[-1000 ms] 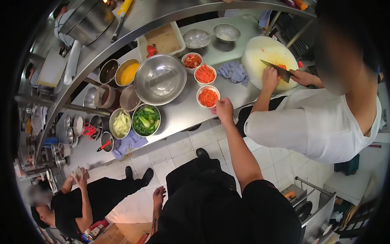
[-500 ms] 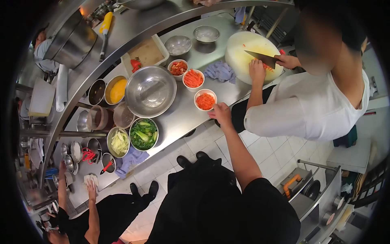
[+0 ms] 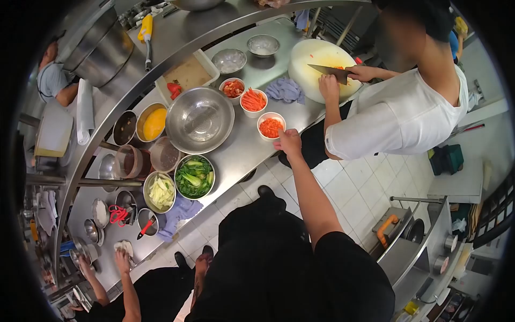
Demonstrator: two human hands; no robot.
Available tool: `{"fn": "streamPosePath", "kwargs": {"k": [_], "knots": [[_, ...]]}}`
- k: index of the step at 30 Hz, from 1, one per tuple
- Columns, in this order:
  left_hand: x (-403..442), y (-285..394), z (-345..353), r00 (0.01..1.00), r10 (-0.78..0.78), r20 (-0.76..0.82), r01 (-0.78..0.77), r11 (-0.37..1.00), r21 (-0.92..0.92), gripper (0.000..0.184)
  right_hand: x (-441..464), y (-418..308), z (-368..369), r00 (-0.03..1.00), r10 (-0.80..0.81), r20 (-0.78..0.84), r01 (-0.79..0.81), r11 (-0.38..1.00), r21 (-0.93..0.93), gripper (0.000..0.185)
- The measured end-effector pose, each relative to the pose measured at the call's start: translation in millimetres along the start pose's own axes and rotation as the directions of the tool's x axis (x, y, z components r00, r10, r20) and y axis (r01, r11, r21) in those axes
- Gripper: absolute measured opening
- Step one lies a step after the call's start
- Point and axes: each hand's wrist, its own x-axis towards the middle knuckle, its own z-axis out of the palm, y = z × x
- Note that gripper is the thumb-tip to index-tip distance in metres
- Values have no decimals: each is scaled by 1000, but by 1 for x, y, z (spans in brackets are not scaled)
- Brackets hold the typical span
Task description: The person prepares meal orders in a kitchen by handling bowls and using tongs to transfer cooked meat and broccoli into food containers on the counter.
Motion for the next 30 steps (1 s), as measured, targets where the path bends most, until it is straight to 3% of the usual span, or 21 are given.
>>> {"fn": "streamPosePath", "kwargs": {"k": [2, 4, 5, 6, 7, 9, 11, 12, 15, 17, 19, 21, 24, 27, 30], "knots": [[-8, 9, -1, 998, 37, -47, -39, 998, -47, 25, 7, 7, 4, 1000, 16, 23, -17, 998, 67, 27], [-25, 26, 3, 996, -2, -94, -2, 999, -44, 24, 3, 15, -1, 961, -276, -4, 275, 960, -59, 20], [-27, 26, 5, 991, -37, -127, 34, 999, -33, 23, 0, 16, -1, 961, -275, 4, 275, 960, -57, 20], [-32, 20, 13, 991, 11, -134, -41, 974, -222, 20, -2, 17, -2, 938, -347, -15, 346, 938, -32, 18], [18, -54, 2, 999, 0, -44, -11, 964, -267, 19, -3, 15, -2, 909, -415, -38, 415, 910, -7, 17], [70, -126, 1, 990, -22, 139, 68, 939, -336, 17, -3, 8, -6, 917, -397, -19, 398, 918, 5, 16], [11, -69, -38, 993, 34, -116, -59, 973, -222, 18, -4, 3, -11, 924, -382, 0, 382, 924, 12, 16], [-14, -33, -70, 978, 73, -196, -109, 977, -184, 19, -3, -2, -11, 953, -302, -6, 301, 950, 81, 15], [-68, 27, -243, 846, 298, -441, -269, 954, 129, 22, 10, -4, -13, 982, -188, 30, 179, 963, 201, 13], [-105, 65, -378, 692, 515, -506, -185, 804, 565, 24, 17, -3, -15, 986, -155, 53, 136, 956, 260, 12], [-128, 103, -456, 620, 694, -366, 71, 416, 907, 26, 20, -8, -13, 997, -61, 47, 33, 889, 457, 16], [-118, 125, -480, 642, 756, -126, 216, -21, 976, 28, 11, -13, -10, 997, -14, 79, -24, 883, 469, 18], [-58, 145, -464, 645, 723, 249, 145, -435, 888, 32, -3, -10, 1, 983, 32, 181, -113, 882, 458, 21], [-7, 144, -418, 541, 728, 422, 170, -586, 792, 36, -13, -12, 24, 956, 53, 290, -169, 905, 391, 30], [-21, 137, -371, 562, 790, 245, 220, -429, 876, 42, -3, -16, 49, 931, 92, 353, -226, 905, 360, 42]]}}
